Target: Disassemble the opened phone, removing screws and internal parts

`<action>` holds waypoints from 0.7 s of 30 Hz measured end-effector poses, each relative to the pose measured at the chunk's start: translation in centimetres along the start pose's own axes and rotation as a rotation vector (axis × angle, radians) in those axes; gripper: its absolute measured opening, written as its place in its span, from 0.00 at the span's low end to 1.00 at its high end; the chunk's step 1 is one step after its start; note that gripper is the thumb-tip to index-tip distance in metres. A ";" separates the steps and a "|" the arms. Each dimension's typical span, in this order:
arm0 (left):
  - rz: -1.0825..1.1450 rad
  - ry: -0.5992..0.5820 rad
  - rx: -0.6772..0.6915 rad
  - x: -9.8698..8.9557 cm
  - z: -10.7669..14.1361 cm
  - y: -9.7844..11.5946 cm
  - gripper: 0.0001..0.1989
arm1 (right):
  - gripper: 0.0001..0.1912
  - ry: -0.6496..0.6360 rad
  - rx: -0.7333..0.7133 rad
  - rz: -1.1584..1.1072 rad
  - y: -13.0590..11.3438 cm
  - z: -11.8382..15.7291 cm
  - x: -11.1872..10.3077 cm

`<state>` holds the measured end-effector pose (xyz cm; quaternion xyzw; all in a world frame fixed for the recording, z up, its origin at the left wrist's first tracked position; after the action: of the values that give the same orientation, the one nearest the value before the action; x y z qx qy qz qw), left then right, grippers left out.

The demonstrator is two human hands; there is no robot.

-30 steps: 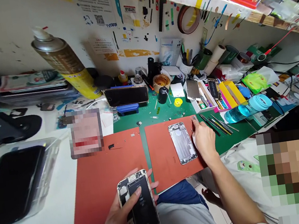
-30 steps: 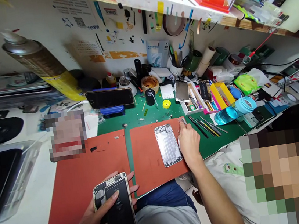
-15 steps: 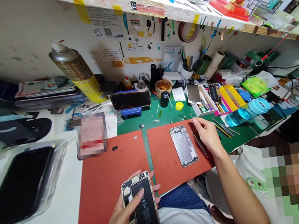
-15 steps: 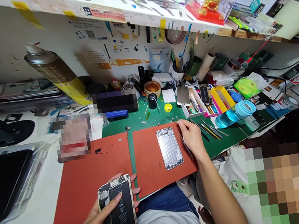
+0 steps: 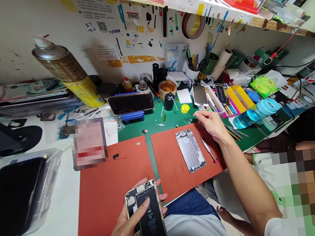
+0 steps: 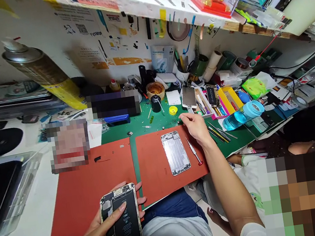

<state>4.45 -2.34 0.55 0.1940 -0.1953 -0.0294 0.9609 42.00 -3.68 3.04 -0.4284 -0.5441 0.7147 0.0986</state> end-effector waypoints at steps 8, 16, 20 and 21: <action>-0.008 -0.033 0.016 -0.7 -0.6 -0.5 0.52 | 0.17 -0.001 -0.082 0.245 -0.2 -3.7 0.4; 0.044 -0.024 0.021 -0.4 -0.4 -0.4 0.55 | 0.12 -0.024 -0.056 0.445 -0.9 -7.1 1.1; -0.015 0.012 0.012 -1.2 -0.8 -0.8 0.56 | 0.09 -0.035 -0.043 0.515 -1.2 -7.6 1.6; -0.032 0.028 0.008 -1.4 -0.8 -0.8 0.56 | 0.10 -0.044 -0.042 0.531 -1.3 -7.7 1.7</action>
<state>3.50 -2.59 -0.99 0.2012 -0.1789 -0.0416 0.9622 46.05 3.21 3.00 -0.5425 -0.4291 0.7133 -0.1131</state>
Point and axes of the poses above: each hand's wrist, its own z-axis away from the middle knuckle, its own x-axis out of the palm, y = z × x, the point moved 4 cm from there along -z, towards the middle knuckle, and after that the axes turned 5 degrees about z, right-handed, at the moved point
